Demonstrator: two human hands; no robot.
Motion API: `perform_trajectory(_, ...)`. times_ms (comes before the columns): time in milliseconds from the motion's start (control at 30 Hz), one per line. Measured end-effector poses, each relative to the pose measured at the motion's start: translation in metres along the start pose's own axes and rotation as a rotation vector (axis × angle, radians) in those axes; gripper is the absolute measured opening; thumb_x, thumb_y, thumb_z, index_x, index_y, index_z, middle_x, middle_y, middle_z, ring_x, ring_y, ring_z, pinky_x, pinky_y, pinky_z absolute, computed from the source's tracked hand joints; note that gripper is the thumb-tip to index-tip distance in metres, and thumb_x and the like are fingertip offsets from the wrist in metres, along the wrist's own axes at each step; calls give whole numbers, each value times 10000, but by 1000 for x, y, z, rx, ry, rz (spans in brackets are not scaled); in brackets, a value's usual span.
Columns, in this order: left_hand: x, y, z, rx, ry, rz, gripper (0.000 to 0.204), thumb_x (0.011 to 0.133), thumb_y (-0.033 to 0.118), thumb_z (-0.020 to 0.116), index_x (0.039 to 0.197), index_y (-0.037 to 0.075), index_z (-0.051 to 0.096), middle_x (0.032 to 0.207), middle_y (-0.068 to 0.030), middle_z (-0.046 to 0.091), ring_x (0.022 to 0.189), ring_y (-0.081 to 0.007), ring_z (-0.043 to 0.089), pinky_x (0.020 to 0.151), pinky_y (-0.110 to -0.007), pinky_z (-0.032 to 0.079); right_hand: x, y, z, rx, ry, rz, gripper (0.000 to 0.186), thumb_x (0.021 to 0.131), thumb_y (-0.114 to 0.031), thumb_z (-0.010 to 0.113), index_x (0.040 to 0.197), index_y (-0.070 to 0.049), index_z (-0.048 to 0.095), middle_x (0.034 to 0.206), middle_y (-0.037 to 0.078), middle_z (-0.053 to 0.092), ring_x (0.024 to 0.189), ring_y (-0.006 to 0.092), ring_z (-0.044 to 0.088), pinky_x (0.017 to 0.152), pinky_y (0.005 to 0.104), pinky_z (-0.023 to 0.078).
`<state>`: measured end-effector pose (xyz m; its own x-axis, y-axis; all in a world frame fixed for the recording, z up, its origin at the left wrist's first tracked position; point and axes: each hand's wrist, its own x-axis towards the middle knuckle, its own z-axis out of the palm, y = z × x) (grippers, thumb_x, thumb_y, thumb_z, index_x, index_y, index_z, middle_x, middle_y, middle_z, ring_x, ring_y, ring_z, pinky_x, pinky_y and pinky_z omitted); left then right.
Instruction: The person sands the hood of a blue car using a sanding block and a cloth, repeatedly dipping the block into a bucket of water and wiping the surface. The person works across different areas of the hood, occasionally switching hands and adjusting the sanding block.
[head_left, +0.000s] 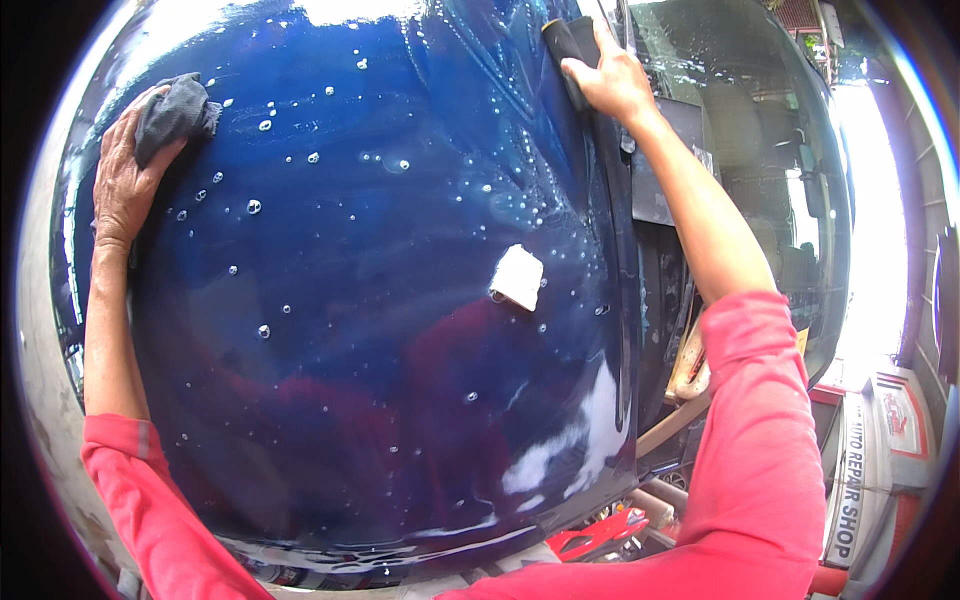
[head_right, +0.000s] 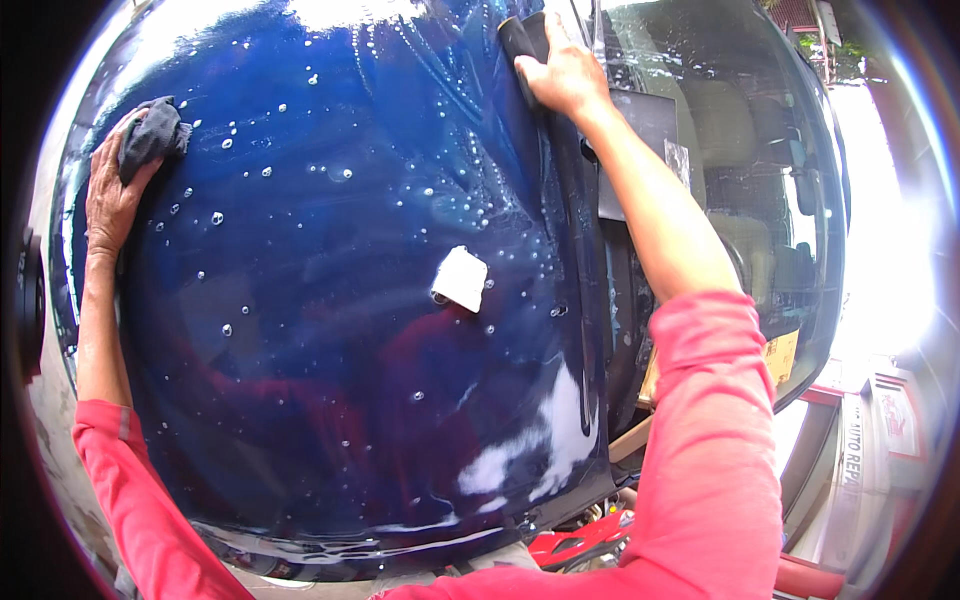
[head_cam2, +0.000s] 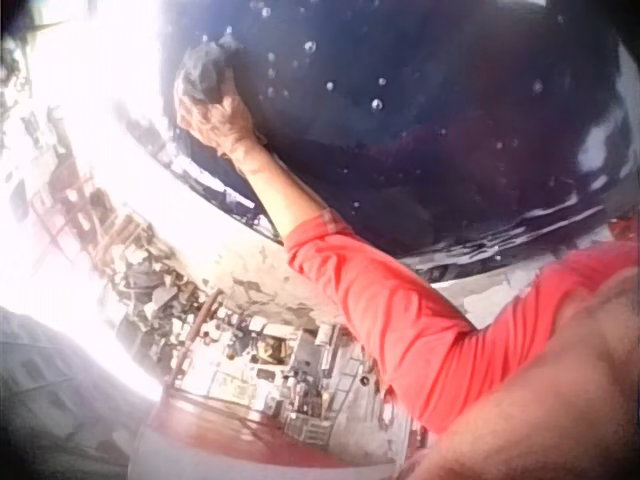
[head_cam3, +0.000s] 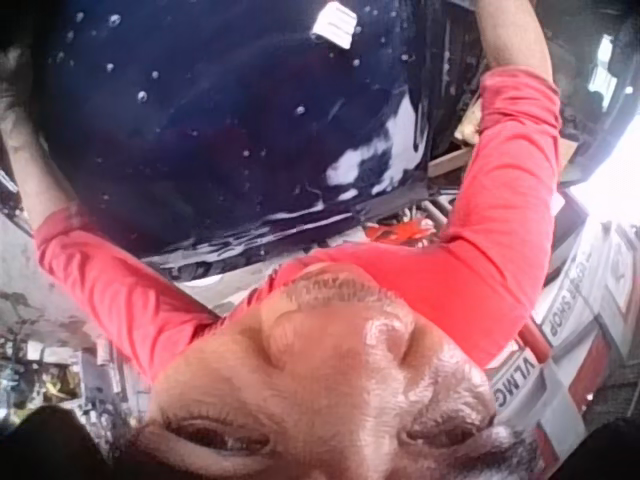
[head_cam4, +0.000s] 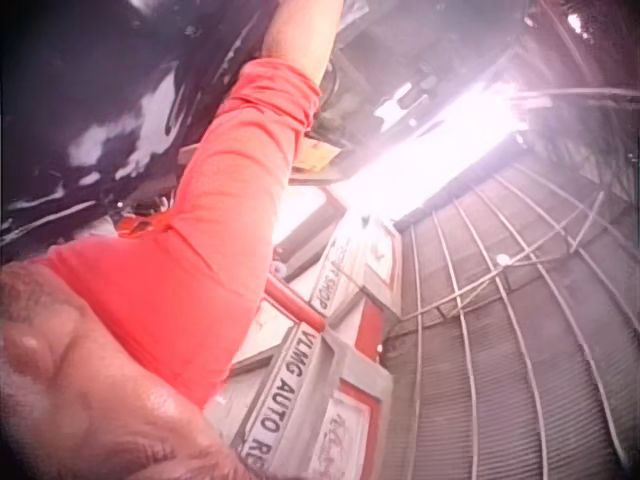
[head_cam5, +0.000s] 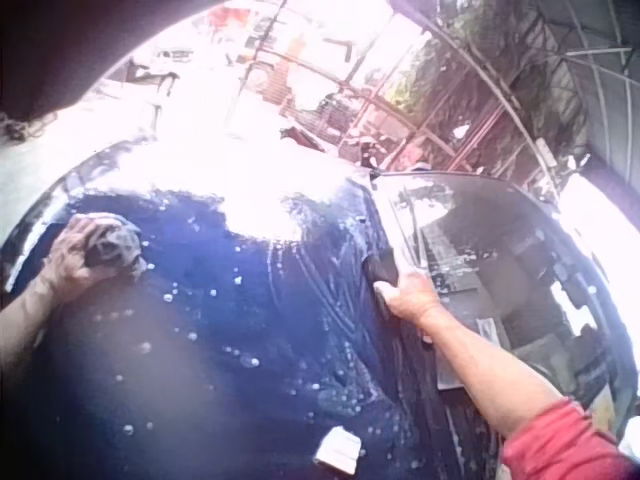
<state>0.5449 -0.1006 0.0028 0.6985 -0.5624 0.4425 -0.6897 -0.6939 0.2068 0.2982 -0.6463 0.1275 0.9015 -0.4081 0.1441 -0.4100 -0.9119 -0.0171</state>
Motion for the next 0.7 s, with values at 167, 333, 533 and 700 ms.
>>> perform_trajectory(167, -1, -1, 4, -14, 3, 30, 632, 976, 365, 765, 1568, 218, 600, 1598, -53, 606, 1483, -303, 526, 1272, -433, 378, -51, 2, -11, 106, -101, 16, 948, 941, -362, 782, 1734, -148, 309, 1401, 306, 687, 1304, 488, 662, 1092, 529, 538)
perform_trajectory(333, 2, -16, 14, -26, 12, 29, 651, 966, 385, 779, 1565, 211, 591, 1591, -56, 604, 1483, -301, 522, 1274, -437, 377, -229, 30, 16, 575, 361, 343, 879, 1038, -230, 755, 1716, 10, 251, 1577, 299, 558, 1455, 366, 576, 1227, 442, 436)
perform_trajectory(533, 32, 16, 9, -25, 21, -271, 689, 990, 535, 765, 1517, 114, 623, 1510, -139, 646, 1425, -354, 564, 1223, -468, 427, -265, 29, 36, 565, 477, 283, 976, 1014, -334, 788, 1731, -3, 214, 1619, 378, 484, 1474, 469, 552, 1212, 468, 456)
perform_trajectory(700, 39, 173, 3, -454, 89, 108, 431, 979, 363, 777, 1312, 88, 764, 1346, -156, 747, 1336, -378, 627, 1181, -492, 462, -255, 19, 20, 836, 416, 383, 973, 998, -330, 805, 1719, 1, 242, 1613, 370, 490, 1496, 483, 527, 1228, 478, 448)
